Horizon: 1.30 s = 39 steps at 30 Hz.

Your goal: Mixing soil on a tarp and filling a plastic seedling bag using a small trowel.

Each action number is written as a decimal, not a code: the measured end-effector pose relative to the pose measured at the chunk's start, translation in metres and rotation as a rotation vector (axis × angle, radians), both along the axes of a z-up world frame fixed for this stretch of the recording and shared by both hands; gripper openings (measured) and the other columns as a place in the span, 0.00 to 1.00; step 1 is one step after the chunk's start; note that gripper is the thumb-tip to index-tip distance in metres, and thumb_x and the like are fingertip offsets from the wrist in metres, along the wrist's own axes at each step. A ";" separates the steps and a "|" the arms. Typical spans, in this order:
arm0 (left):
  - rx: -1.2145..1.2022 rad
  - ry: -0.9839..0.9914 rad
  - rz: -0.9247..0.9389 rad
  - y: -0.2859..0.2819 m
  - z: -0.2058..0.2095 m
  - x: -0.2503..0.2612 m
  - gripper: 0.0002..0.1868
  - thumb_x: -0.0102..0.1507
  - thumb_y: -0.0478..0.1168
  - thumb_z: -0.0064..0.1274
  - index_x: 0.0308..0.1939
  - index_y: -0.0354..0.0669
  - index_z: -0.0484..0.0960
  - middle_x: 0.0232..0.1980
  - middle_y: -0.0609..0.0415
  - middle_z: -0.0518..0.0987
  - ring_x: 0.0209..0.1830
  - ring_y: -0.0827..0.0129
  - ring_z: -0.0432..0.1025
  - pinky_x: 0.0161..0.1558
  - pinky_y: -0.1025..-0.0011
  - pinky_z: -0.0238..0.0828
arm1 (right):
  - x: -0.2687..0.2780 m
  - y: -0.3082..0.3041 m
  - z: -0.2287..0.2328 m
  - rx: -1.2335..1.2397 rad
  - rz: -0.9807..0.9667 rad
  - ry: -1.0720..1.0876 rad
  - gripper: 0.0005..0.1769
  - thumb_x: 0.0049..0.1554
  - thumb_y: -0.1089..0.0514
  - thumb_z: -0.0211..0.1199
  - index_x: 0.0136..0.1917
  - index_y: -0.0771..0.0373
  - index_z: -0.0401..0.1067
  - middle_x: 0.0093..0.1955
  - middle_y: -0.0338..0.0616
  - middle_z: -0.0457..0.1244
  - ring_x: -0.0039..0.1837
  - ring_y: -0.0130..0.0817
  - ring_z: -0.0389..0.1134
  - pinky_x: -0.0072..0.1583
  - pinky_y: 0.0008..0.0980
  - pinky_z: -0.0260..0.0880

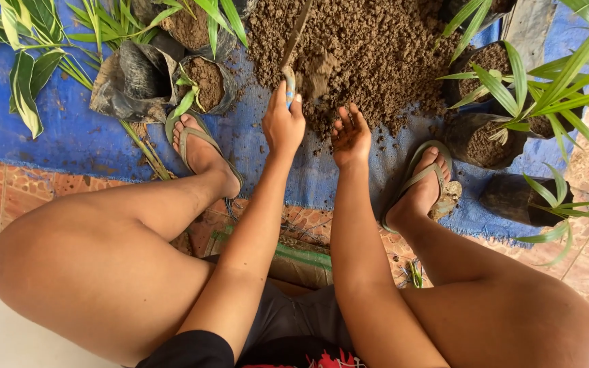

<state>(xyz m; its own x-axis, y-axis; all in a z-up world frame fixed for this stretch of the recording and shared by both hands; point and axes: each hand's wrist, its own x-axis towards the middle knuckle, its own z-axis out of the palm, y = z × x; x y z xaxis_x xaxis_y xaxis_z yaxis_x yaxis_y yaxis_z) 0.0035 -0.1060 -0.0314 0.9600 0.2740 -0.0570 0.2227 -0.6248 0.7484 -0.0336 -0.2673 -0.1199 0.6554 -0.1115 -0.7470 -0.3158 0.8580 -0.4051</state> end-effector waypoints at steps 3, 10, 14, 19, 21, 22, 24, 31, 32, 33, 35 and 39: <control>0.016 -0.212 -0.022 -0.003 -0.024 -0.013 0.27 0.77 0.54 0.33 0.67 0.34 0.69 0.55 0.38 0.79 0.42 0.46 0.80 0.38 0.55 0.79 | 0.002 -0.002 -0.014 0.011 0.003 -0.008 0.17 0.65 0.44 0.53 0.62 0.47 0.73 0.59 0.36 0.71 0.43 0.28 0.72 0.46 0.27 0.71; 0.164 0.371 -0.237 -0.001 -0.105 -0.059 0.24 0.75 0.54 0.34 0.63 0.42 0.76 0.29 0.50 0.82 0.23 0.60 0.78 0.24 0.64 0.71 | -0.002 0.004 -0.014 0.049 -0.008 0.048 0.16 0.65 0.45 0.53 0.63 0.48 0.72 0.59 0.37 0.71 0.43 0.29 0.72 0.45 0.27 0.72; 0.061 0.069 -0.187 -0.016 -0.111 -0.066 0.27 0.76 0.56 0.30 0.66 0.43 0.73 0.47 0.42 0.83 0.37 0.55 0.79 0.38 0.62 0.76 | -0.006 0.003 -0.017 0.031 0.001 0.075 0.19 0.64 0.44 0.54 0.65 0.47 0.73 0.64 0.37 0.70 0.46 0.30 0.73 0.45 0.26 0.73; 0.189 0.416 -0.285 -0.006 -0.088 -0.071 0.28 0.74 0.61 0.29 0.64 0.50 0.73 0.44 0.42 0.84 0.41 0.47 0.82 0.41 0.51 0.78 | -0.002 0.007 -0.011 0.009 0.016 0.087 0.21 0.64 0.44 0.56 0.67 0.47 0.72 0.68 0.36 0.67 0.49 0.32 0.73 0.47 0.27 0.74; 0.136 0.217 -0.195 -0.003 -0.066 -0.074 0.28 0.75 0.60 0.30 0.64 0.46 0.74 0.47 0.41 0.84 0.43 0.50 0.82 0.43 0.55 0.79 | -0.004 0.008 -0.015 -0.018 0.024 0.113 0.21 0.62 0.43 0.59 0.66 0.46 0.74 0.67 0.37 0.68 0.51 0.32 0.73 0.48 0.28 0.75; 0.135 0.214 -0.199 -0.007 -0.063 -0.069 0.28 0.75 0.60 0.30 0.64 0.46 0.74 0.47 0.41 0.84 0.43 0.50 0.82 0.43 0.55 0.79 | -0.001 0.009 -0.016 -0.019 0.020 0.111 0.21 0.62 0.43 0.59 0.66 0.46 0.74 0.67 0.37 0.68 0.51 0.32 0.73 0.48 0.28 0.75; 0.119 -0.033 -0.127 -0.017 -0.056 -0.069 0.28 0.72 0.59 0.40 0.63 0.39 0.72 0.45 0.36 0.83 0.39 0.44 0.81 0.43 0.51 0.78 | -0.004 0.009 -0.017 -0.025 0.055 0.100 0.23 0.62 0.42 0.58 0.68 0.45 0.72 0.68 0.35 0.67 0.53 0.31 0.73 0.50 0.27 0.75; 0.093 0.393 -0.191 -0.016 -0.075 -0.073 0.27 0.71 0.59 0.39 0.66 0.47 0.71 0.48 0.36 0.84 0.47 0.41 0.80 0.51 0.48 0.75 | -0.005 0.006 -0.021 -0.016 0.063 0.107 0.22 0.63 0.42 0.56 0.69 0.45 0.72 0.70 0.35 0.66 0.55 0.32 0.72 0.51 0.28 0.74; 0.063 0.204 -0.156 -0.021 -0.074 -0.073 0.27 0.72 0.57 0.40 0.65 0.43 0.72 0.48 0.34 0.82 0.46 0.39 0.79 0.48 0.46 0.75 | -0.006 0.007 -0.022 -0.006 0.066 0.098 0.22 0.63 0.42 0.55 0.69 0.45 0.71 0.70 0.35 0.66 0.55 0.31 0.72 0.51 0.28 0.74; 0.031 0.018 -0.119 -0.027 -0.073 -0.075 0.26 0.72 0.55 0.41 0.63 0.38 0.72 0.47 0.33 0.81 0.44 0.36 0.78 0.45 0.45 0.75 | -0.009 0.008 -0.022 0.003 0.070 0.092 0.22 0.64 0.42 0.55 0.69 0.45 0.71 0.70 0.35 0.66 0.55 0.31 0.72 0.52 0.27 0.74; 0.131 0.126 -0.175 -0.020 -0.066 -0.080 0.24 0.73 0.56 0.38 0.62 0.41 0.71 0.43 0.37 0.82 0.40 0.41 0.80 0.43 0.47 0.77 | -0.014 0.005 -0.027 0.013 0.055 0.091 0.21 0.64 0.43 0.56 0.68 0.46 0.72 0.69 0.36 0.67 0.54 0.31 0.72 0.52 0.28 0.75; 0.255 0.415 -0.266 -0.003 -0.076 -0.078 0.24 0.72 0.56 0.38 0.64 0.46 0.72 0.38 0.37 0.84 0.41 0.43 0.82 0.45 0.47 0.78 | -0.009 0.000 -0.046 0.037 0.011 0.101 0.20 0.62 0.43 0.59 0.66 0.46 0.72 0.64 0.35 0.68 0.49 0.30 0.72 0.50 0.30 0.75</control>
<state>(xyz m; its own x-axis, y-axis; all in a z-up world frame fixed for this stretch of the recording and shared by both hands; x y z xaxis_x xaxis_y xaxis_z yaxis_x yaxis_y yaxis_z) -0.0743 -0.1088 -0.1075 0.9093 0.0801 -0.4085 0.2767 -0.8495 0.4493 -0.0429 -0.2673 -0.1657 0.5777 -0.0756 -0.8127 -0.3630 0.8680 -0.3387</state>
